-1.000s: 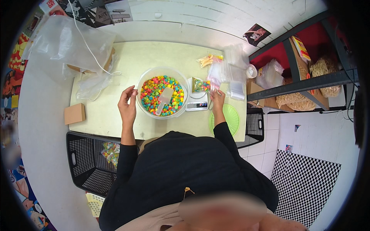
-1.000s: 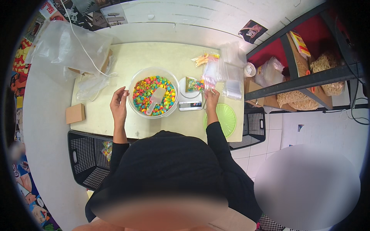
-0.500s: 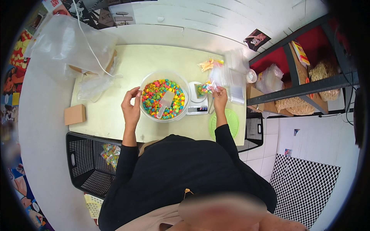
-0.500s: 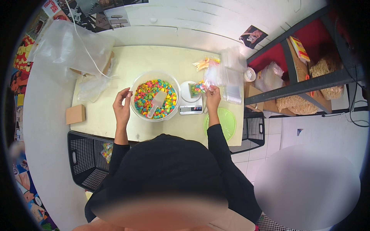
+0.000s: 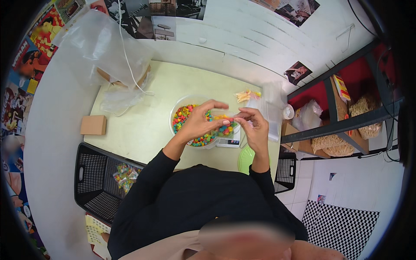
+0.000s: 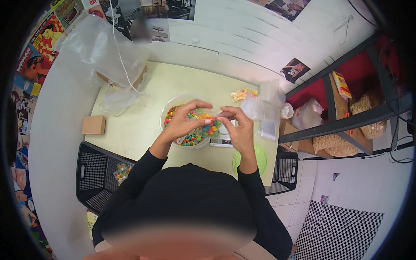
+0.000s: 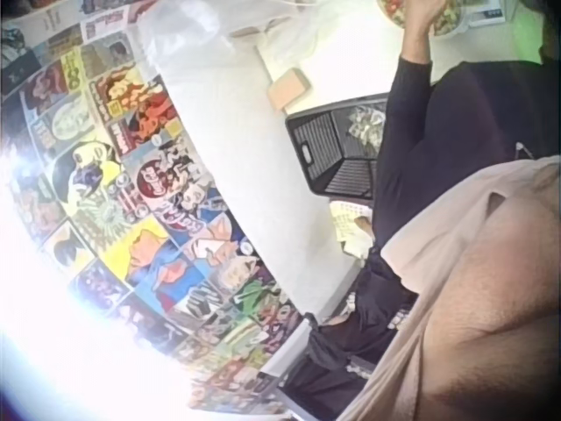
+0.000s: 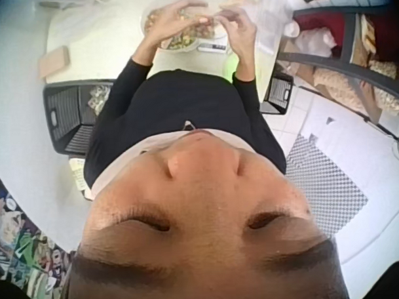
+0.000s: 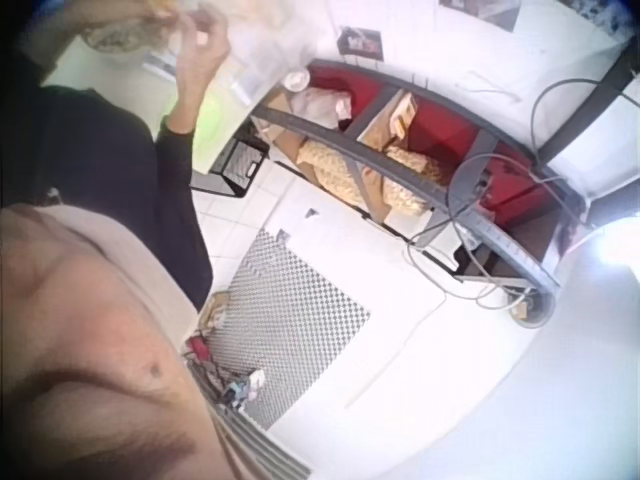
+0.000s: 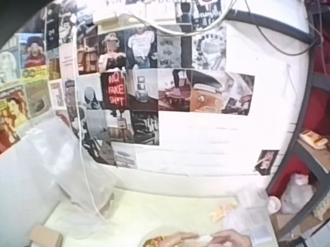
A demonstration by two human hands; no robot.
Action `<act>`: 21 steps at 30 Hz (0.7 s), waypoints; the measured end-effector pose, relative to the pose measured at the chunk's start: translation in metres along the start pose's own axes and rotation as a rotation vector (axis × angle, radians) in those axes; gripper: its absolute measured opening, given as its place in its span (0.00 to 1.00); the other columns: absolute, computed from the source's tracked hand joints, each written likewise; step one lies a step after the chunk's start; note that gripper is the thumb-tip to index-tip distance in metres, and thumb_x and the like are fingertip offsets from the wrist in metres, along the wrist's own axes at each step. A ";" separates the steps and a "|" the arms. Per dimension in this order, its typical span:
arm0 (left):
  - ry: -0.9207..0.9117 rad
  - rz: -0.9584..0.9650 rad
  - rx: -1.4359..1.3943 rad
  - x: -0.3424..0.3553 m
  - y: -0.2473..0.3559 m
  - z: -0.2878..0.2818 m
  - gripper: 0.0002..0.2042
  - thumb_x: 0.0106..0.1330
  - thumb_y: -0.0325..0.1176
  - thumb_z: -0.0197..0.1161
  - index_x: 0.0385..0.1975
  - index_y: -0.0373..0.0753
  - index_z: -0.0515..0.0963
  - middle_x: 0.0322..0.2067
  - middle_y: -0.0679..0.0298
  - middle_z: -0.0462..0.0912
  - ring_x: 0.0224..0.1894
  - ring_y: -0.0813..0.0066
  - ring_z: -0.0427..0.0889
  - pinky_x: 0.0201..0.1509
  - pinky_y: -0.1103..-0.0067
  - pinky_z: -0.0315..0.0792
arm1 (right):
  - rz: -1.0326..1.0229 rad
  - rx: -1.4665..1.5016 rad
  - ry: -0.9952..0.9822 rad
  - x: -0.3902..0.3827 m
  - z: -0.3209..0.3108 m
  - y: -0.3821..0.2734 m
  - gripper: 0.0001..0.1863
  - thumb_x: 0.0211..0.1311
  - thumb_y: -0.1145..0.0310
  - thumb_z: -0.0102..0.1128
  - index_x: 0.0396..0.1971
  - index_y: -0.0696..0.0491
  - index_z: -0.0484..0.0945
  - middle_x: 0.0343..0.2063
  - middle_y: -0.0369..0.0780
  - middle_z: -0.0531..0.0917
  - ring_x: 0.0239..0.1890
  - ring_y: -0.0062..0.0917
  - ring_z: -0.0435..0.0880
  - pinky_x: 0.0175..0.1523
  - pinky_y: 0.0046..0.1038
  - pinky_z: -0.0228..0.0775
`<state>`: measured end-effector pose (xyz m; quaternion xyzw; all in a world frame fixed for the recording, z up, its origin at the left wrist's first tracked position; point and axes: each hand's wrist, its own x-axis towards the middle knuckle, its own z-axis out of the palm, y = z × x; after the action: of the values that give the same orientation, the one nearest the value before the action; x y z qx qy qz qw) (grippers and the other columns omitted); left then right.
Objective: The person fills small plastic bags with colorful candy pieces from a bowl by hand and using a scoop, then places the filled bags into a scale to check their weight.
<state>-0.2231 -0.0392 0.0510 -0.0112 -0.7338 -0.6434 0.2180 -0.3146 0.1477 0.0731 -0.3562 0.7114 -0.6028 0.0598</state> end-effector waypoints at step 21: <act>0.031 -0.113 0.114 -0.027 -0.022 -0.018 0.07 0.61 0.29 0.71 0.34 0.32 0.84 0.30 0.61 0.84 0.33 0.75 0.82 0.41 0.78 0.74 | 0.113 0.174 -0.040 -0.005 0.017 0.023 0.22 0.59 0.82 0.67 0.53 0.59 0.71 0.34 0.36 0.81 0.38 0.17 0.80 0.46 0.20 0.73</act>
<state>-0.2001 -0.0526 0.0231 0.0526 -0.7651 -0.6120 0.1930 -0.3121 0.1371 0.0457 -0.3213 0.6740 -0.6506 0.1385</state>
